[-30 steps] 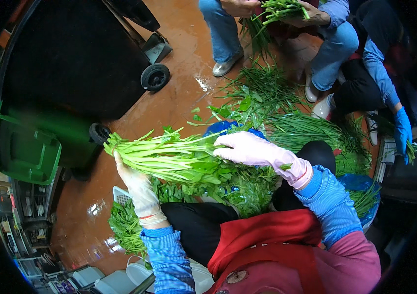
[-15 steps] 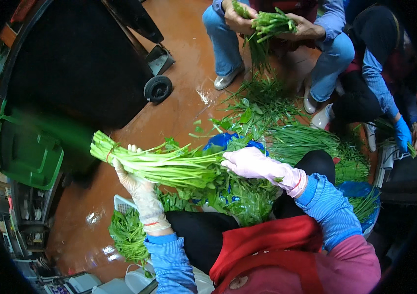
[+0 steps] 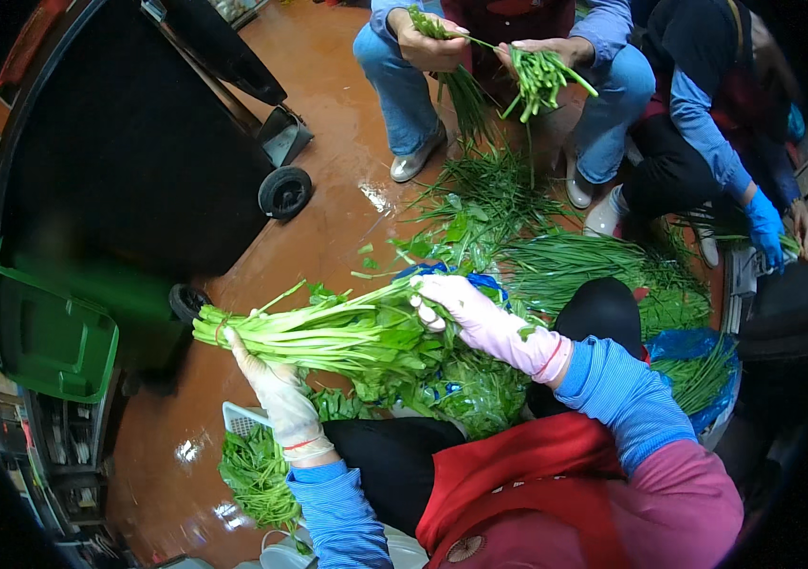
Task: The person sits on the floor and sorts leafy green vegetables by hand, removing unwanted leaves and stems, then placing the cleaned bunches into a white basket. Other workers are visible nearby performing similar tasks.
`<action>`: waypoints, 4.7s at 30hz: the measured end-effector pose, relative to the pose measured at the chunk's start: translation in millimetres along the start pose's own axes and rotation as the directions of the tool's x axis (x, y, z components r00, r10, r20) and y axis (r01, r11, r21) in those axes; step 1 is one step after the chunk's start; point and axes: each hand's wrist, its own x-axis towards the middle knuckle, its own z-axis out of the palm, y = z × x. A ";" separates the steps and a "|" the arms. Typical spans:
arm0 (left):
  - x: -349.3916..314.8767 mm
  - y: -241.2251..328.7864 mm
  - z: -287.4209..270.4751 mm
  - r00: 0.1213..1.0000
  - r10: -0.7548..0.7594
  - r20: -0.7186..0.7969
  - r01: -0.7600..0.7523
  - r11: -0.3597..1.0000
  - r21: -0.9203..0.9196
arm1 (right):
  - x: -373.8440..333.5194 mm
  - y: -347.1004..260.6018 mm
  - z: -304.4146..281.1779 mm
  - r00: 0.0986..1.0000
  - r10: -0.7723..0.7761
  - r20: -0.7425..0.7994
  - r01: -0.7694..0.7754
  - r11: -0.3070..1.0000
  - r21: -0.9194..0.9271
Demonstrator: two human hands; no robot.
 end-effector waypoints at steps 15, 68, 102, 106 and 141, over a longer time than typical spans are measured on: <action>13.2 -0.9 -9.3 0.989 0.129 -0.075 -0.128 0.992 0.017 | 11.2 -1.1 -5.2 0.916 -0.337 -0.218 0.163 0.809 -0.565; 9.9 -20.2 37.2 0.943 0.261 0.208 -0.316 0.899 0.302 | 30.2 -40.6 -13.7 0.945 0.293 0.146 -0.153 0.790 -0.594; -3.4 -16.7 40.6 0.938 0.335 0.093 -0.342 0.840 0.420 | 20.2 -37.0 -10.2 0.977 0.151 0.151 0.043 0.552 -0.833; -1.2 -20.1 37.9 0.933 0.342 0.115 -0.359 0.851 0.383 | 21.0 -29.4 -7.7 0.979 0.036 0.202 0.188 0.230 -0.955; 23.0 -1.9 8.4 0.993 -0.089 0.076 0.043 0.882 0.469 | 6.6 -65.3 -14.9 0.893 0.346 0.288 -0.012 0.659 -0.752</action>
